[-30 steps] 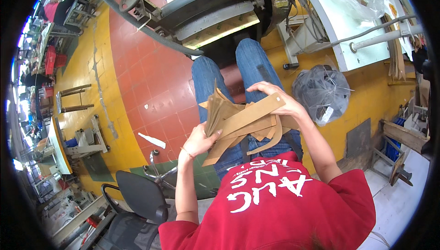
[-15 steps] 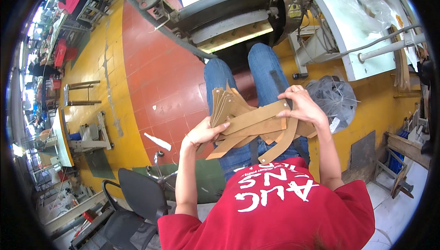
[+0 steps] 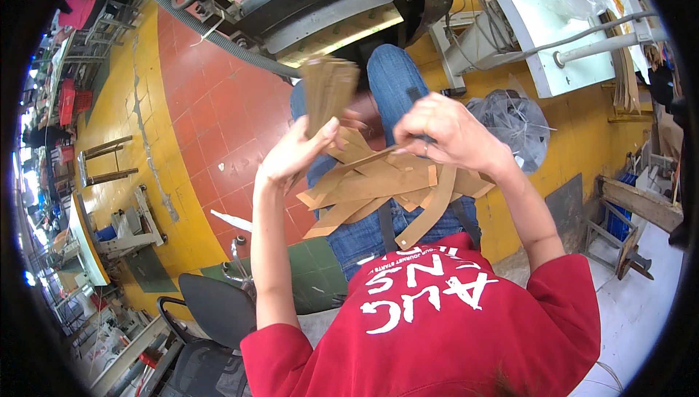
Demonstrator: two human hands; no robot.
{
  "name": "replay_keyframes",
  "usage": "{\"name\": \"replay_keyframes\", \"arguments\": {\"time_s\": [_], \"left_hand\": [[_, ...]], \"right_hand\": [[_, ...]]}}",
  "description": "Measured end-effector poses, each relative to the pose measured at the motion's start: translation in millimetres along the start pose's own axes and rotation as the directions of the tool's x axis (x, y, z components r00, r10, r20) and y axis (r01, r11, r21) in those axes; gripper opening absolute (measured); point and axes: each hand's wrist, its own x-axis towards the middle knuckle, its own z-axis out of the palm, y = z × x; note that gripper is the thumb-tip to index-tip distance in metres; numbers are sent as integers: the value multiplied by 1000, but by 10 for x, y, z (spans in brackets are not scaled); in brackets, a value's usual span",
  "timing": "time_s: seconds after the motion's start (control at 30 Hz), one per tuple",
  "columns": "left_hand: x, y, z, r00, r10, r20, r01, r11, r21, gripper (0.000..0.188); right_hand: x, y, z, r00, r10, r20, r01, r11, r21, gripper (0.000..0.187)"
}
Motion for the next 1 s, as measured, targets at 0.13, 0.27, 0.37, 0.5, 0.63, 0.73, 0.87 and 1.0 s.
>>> {"name": "replay_keyframes", "arguments": {"time_s": [0.13, 0.27, 0.37, 0.5, 0.63, 0.73, 0.87, 1.0], "left_hand": [[290, -54, 240, 859, 136, 493, -96, 990, -106, 46], [169, -164, 237, 939, -4, 343, 93, 966, -242, 34], [-18, -208, 119, 995, -36, 95, 72, 910, -409, 30], [-181, -212, 20, 999, 25, -37, -41, 837, -546, 32], [-234, -150, 108, 971, 101, -217, -208, 808, -552, 31], [-305, -24, 296, 904, 207, -373, -326, 899, -293, 38], [-251, 93, 705, 946, 211, -248, -279, 917, -284, 55], [-238, 37, 694, 967, 219, -126, -253, 838, -484, 66]], "right_hand": [[248, -17, -113, 999, 0, -48, 2, 999, 47, 20], [37, 38, -142, 990, 103, -94, -98, 993, 63, 37], [-420, -30, -236, 965, 140, 222, -124, 989, -81, 44], [-837, -402, 199, 835, 181, 519, -41, 962, -269, 39], [-768, -477, 297, 942, 124, 313, -75, 984, -163, 21], [-497, -540, 67, 942, 317, -113, -309, 947, 81, 14], [59, -673, 98, 788, 614, -39, -356, 506, 786, 26], [201, -610, 164, 861, 478, 174, -364, 339, 867, 46]]}}
